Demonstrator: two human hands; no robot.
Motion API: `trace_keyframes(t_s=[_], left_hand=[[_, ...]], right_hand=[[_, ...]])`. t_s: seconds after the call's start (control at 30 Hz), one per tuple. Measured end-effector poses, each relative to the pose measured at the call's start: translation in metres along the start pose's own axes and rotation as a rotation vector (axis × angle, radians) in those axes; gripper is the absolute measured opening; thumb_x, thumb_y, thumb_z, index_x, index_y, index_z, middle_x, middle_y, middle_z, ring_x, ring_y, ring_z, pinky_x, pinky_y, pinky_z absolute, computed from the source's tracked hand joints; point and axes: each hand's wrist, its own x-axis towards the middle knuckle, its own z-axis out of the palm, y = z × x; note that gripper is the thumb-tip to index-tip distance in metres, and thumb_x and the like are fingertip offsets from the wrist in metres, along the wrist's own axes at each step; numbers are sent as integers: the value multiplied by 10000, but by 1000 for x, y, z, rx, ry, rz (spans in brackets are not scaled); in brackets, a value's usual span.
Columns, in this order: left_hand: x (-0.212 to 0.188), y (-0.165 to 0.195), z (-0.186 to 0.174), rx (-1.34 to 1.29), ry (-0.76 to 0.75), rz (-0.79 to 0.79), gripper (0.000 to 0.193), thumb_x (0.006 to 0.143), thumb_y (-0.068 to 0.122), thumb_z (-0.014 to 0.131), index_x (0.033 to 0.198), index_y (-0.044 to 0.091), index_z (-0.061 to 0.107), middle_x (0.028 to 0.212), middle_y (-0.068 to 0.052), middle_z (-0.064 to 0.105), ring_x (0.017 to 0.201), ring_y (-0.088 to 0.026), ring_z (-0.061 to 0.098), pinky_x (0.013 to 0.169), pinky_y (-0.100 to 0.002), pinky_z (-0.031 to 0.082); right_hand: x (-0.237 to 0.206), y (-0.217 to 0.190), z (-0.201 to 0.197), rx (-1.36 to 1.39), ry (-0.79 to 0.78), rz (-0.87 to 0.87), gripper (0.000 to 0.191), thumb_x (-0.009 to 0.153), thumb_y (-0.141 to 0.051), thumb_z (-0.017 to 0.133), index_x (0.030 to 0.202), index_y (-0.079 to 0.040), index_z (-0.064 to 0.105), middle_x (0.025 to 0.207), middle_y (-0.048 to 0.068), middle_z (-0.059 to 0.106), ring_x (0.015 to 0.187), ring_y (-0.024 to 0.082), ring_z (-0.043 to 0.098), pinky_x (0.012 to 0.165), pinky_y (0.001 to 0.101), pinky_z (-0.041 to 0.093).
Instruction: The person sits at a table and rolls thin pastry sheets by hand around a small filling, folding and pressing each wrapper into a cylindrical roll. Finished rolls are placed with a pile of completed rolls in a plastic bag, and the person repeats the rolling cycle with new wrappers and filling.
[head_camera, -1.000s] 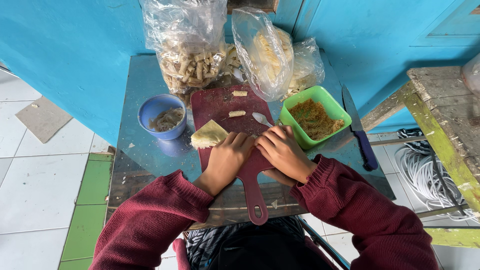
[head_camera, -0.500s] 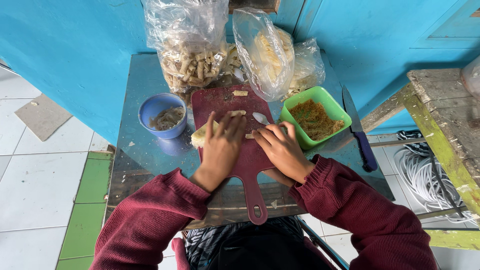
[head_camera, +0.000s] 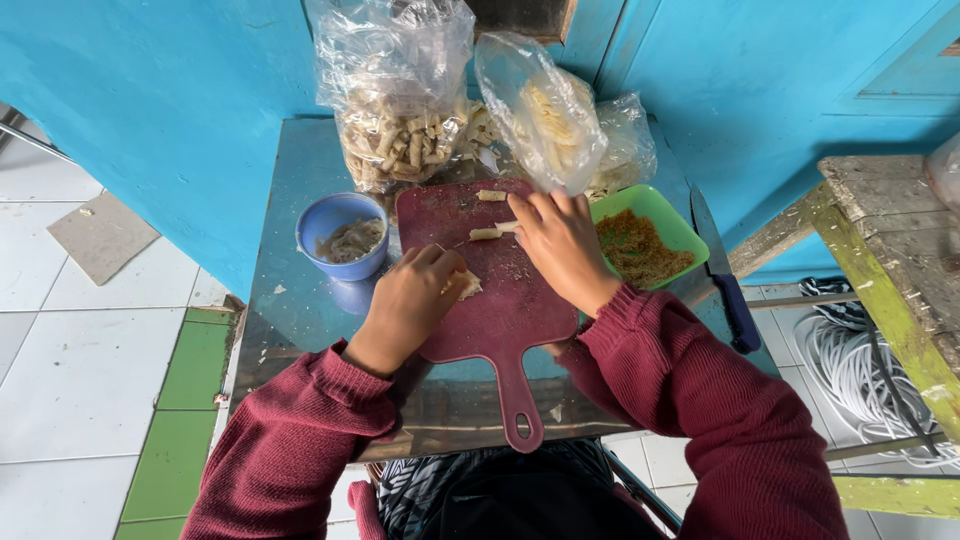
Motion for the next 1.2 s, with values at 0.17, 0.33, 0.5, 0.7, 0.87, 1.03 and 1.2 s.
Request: trace_keyframes(t_s=[0.17, 0.33, 0.5, 0.7, 0.87, 1.03, 1.2], left_hand=[[1, 9, 6, 96, 55, -28, 197, 835, 265, 765, 898, 112, 658, 892, -46, 666, 857, -253, 680, 695, -394, 565], [0, 0, 6, -52, -8, -202, 155, 923, 268, 721, 955, 119, 692, 884, -50, 733, 746, -288, 711, 589, -408, 555], [1, -12, 2, -267, -60, -328, 171, 927, 281, 698, 1020, 141, 734, 848, -94, 762, 776, -304, 744, 631, -390, 571], [2, -19, 5, -303, -76, -347, 183, 936, 275, 688, 1038, 132, 740, 847, -127, 755, 778, -328, 740, 629, -400, 572], [2, -27, 8, -345, -54, -364, 193, 980, 239, 652, 1041, 64, 708, 824, -148, 743, 743, -334, 742, 621, -395, 566], [0, -30, 9, -401, 1, -339, 182, 987, 199, 633, 1045, 36, 685, 809, -134, 747, 744, -310, 752, 634, -375, 568], [3, -28, 4, -408, -30, -348, 190, 987, 216, 627, 1038, 43, 688, 810, -128, 748, 738, -297, 756, 630, -376, 564]], right_hand=[[-6, -22, -17, 185, -98, 1, 173, 901, -235, 787, 898, -85, 700, 975, 37, 633, 956, 236, 552, 853, 414, 432], [-11, -44, -27, 443, -9, -90, 172, 860, -50, 728, 1026, -91, 705, 1053, 26, 645, 1024, 241, 595, 932, 405, 452], [-14, -52, -26, 539, 8, -116, 306, 838, 17, 691, 1129, -76, 695, 1145, 42, 653, 1086, 254, 611, 952, 401, 463], [-16, -57, -16, 572, -21, -127, 375, 811, 49, 681, 1168, -65, 691, 1200, 42, 650, 1110, 260, 592, 974, 400, 477], [-19, -55, -9, 515, -39, -156, 352, 799, 34, 695, 1134, -74, 702, 1177, 29, 645, 1108, 246, 578, 1000, 408, 472], [-20, -56, -3, 523, -8, -201, 417, 842, 39, 675, 1241, -77, 647, 1259, 30, 649, 1146, 236, 583, 1018, 405, 467], [-22, -59, 1, 558, -44, -193, 458, 881, 38, 653, 1320, -86, 611, 1274, 40, 653, 1157, 230, 597, 1023, 404, 463]])
